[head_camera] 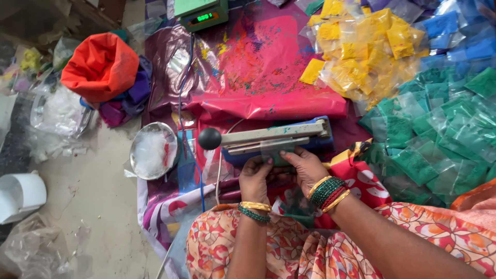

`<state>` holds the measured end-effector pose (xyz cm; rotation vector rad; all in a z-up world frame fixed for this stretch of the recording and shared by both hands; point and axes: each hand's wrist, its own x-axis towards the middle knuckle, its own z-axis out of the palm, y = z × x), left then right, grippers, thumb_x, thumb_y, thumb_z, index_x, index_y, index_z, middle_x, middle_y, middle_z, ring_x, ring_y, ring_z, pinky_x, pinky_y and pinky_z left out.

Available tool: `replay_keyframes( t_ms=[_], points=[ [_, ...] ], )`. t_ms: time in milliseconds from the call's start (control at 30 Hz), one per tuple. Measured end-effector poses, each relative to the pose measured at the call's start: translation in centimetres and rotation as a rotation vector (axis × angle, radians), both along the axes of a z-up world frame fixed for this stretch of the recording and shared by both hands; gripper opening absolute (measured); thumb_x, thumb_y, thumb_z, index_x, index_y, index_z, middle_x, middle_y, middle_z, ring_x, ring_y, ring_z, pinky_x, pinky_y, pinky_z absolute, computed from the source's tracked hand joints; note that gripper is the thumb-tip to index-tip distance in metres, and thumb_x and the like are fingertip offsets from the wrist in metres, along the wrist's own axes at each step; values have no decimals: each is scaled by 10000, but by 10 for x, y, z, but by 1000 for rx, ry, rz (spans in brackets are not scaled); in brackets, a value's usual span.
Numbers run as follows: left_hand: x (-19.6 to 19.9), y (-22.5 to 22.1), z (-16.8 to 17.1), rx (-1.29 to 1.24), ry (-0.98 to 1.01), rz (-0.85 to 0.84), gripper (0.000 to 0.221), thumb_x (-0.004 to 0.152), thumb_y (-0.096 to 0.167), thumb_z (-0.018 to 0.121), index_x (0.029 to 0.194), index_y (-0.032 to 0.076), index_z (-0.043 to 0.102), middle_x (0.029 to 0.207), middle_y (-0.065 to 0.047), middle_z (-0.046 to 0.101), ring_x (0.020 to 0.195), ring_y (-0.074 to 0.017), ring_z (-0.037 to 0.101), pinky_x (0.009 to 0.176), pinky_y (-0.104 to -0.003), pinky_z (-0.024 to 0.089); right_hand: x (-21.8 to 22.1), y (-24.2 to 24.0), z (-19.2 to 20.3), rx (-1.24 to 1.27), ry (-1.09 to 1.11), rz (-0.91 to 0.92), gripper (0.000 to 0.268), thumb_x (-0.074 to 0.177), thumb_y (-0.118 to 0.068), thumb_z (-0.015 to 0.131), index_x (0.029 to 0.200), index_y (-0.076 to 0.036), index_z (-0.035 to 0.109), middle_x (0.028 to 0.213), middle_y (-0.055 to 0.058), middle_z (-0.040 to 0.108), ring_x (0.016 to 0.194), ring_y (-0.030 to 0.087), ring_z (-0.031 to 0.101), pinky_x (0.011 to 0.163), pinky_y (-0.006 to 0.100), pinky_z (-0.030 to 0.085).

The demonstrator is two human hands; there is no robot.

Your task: The person weighs and seals small plastic bags of colored powder using a heat sealer.

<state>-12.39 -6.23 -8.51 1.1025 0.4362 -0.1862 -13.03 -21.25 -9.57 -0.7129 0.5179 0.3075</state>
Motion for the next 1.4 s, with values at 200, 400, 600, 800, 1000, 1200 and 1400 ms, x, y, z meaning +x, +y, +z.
replay_keyframes(
  t_ms=[200, 400, 600, 800, 1000, 1200, 1400],
  points=[
    [-34, 19, 18, 38, -192, 13, 209, 875, 24, 764, 1072, -16, 710, 1021, -73, 765, 917, -120, 699, 860, -259, 552, -5, 5, -4, -90, -239, 142, 207, 959, -136, 726, 1141, -37, 720, 1059, 55, 767, 963, 145, 704, 835, 288, 585],
    [-75, 40, 12, -33, -247, 32, 129, 901, 47, 767, 1020, 0, 748, 951, -49, 760, 841, -115, 694, 780, -253, 567, -33, 9, 44, -127, -249, 390, 161, 937, -141, 703, 1060, -39, 701, 953, 52, 743, 848, 171, 707, 751, 349, 592],
    [-91, 33, 7, -33, -175, 59, 96, 922, 91, 785, 990, 33, 750, 876, -49, 742, 690, -112, 648, 590, -245, 520, -62, -3, 61, -225, -223, 192, 140, 978, -235, 646, 1037, -108, 655, 951, 45, 722, 828, 173, 720, 755, 343, 601],
    [-90, 24, 5, -237, -103, -105, 162, 891, 72, 774, 1034, 71, 699, 913, -47, 755, 696, -159, 717, 588, -315, 597, -92, -32, 41, -333, -280, 255, 238, 908, -157, 707, 1136, -120, 649, 985, 27, 727, 845, 168, 729, 724, 336, 594],
    [-111, 22, 55, -259, -23, -279, 181, 836, 90, 760, 1008, 120, 712, 863, -20, 759, 637, -155, 706, 469, -303, 540, -113, -39, 56, -365, -176, 261, 205, 922, -174, 712, 1115, -109, 686, 968, 31, 742, 842, 164, 727, 718, 330, 598],
    [-98, 20, -5, -102, -181, -338, 132, 933, 157, 758, 1012, 60, 716, 839, -25, 743, 650, -121, 674, 501, -251, 500, -99, -65, 6, -526, -307, 306, 147, 930, -147, 713, 1052, -71, 681, 909, 29, 727, 804, 156, 688, 714, 311, 554],
    [-86, 11, -42, 9, -205, -309, 104, 921, 127, 794, 963, 38, 760, 821, -21, 728, 685, -92, 650, 594, -236, 522, -101, -62, 37, -478, -451, 388, 130, 905, -116, 697, 1013, -42, 691, 875, 8, 699, 772, 114, 657, 731, 280, 547]
  ],
)
